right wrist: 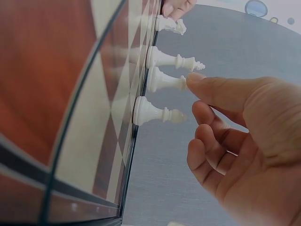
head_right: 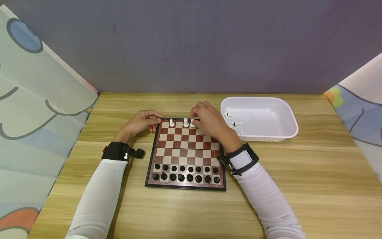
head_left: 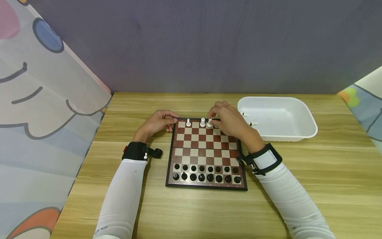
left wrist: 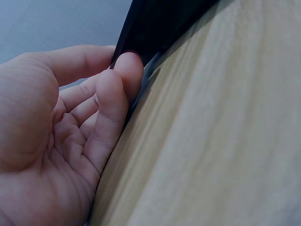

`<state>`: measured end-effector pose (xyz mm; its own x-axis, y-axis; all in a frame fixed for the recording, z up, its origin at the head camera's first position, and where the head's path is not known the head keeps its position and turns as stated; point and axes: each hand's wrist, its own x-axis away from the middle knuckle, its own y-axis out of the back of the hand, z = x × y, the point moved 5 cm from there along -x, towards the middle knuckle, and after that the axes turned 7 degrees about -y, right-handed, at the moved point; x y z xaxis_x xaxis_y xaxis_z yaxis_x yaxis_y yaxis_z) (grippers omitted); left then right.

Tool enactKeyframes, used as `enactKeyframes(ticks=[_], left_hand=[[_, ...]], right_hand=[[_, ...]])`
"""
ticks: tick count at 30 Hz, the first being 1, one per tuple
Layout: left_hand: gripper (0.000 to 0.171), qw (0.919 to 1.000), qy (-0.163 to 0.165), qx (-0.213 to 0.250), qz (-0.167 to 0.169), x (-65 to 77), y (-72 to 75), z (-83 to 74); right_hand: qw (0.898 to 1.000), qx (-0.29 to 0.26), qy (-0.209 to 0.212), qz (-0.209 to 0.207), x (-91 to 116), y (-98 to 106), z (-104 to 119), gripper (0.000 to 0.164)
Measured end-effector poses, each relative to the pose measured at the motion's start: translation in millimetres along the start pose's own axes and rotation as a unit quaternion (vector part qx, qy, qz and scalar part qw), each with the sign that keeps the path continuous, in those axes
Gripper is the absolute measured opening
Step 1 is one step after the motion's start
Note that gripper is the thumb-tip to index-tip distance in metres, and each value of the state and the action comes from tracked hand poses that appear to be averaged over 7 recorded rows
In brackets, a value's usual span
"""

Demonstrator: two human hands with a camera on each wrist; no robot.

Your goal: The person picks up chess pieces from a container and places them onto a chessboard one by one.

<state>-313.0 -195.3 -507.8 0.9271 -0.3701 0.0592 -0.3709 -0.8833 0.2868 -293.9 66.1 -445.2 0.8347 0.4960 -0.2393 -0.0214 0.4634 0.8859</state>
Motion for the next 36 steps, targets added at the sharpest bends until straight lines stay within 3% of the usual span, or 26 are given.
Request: enactKeyframes(ticks=[36], left_hand=[[0.025,1.0000,0.005,-0.006,-0.004,2.5,-2.0,-3.3]], right_hand=[[1.000,0.001,-0.010,0.016,3.4,-0.8,-1.9,0.015]])
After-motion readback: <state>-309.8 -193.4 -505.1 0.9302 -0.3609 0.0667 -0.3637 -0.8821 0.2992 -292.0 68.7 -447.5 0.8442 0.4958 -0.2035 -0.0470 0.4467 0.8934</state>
